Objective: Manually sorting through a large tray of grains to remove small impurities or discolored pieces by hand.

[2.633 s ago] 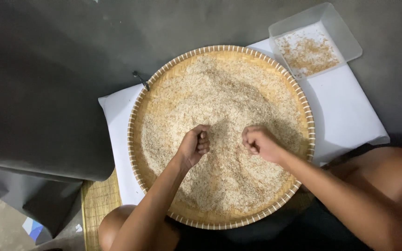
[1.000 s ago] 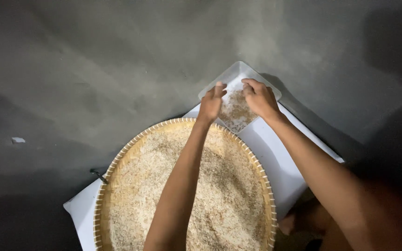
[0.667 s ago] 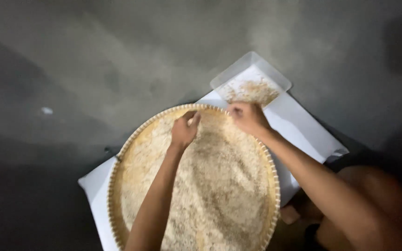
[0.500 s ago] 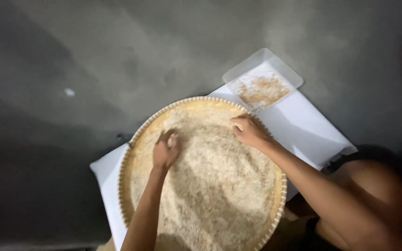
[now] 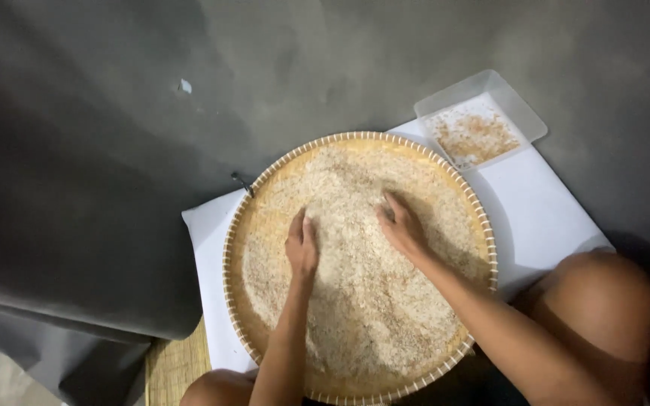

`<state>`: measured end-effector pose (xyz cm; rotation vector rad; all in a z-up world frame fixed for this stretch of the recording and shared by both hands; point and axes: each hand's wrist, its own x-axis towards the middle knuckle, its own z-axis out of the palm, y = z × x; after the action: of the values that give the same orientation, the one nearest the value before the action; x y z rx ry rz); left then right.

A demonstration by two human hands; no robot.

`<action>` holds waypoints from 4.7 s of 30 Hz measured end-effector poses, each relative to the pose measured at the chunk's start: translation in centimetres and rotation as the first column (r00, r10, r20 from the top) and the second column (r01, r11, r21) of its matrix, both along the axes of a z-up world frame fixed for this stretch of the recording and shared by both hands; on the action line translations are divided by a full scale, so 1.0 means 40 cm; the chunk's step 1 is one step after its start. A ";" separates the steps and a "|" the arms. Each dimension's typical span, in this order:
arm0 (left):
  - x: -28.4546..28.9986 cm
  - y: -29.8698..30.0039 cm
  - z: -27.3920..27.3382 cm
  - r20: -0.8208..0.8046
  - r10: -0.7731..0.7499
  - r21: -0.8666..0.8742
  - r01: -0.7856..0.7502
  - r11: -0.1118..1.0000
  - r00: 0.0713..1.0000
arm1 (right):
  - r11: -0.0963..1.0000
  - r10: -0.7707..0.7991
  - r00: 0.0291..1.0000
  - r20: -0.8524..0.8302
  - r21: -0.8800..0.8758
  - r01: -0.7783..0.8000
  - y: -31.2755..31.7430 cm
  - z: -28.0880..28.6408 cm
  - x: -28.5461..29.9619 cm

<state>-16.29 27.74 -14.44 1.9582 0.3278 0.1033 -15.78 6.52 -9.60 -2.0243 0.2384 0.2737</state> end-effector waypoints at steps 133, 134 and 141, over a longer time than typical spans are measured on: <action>-0.036 -0.106 0.041 -0.542 -0.679 0.639 0.767 0.051 0.496 | 0.551 0.766 0.622 0.160 -0.661 -0.509 -0.107 -0.075 -0.067; -0.013 -0.098 0.049 -0.550 -0.617 0.696 0.718 0.034 0.563 | 0.549 0.745 0.657 0.118 -0.668 -0.503 -0.108 -0.089 -0.053; 0.069 -0.013 0.057 -0.542 -0.442 0.775 0.628 0.066 0.715 | 0.620 0.656 0.736 0.167 -0.675 -0.399 -0.156 -0.051 -0.011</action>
<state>-13.53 27.22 -12.15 3.1924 -0.6102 -0.5169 -16.21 0.28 -11.63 -2.7088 -0.6681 0.1491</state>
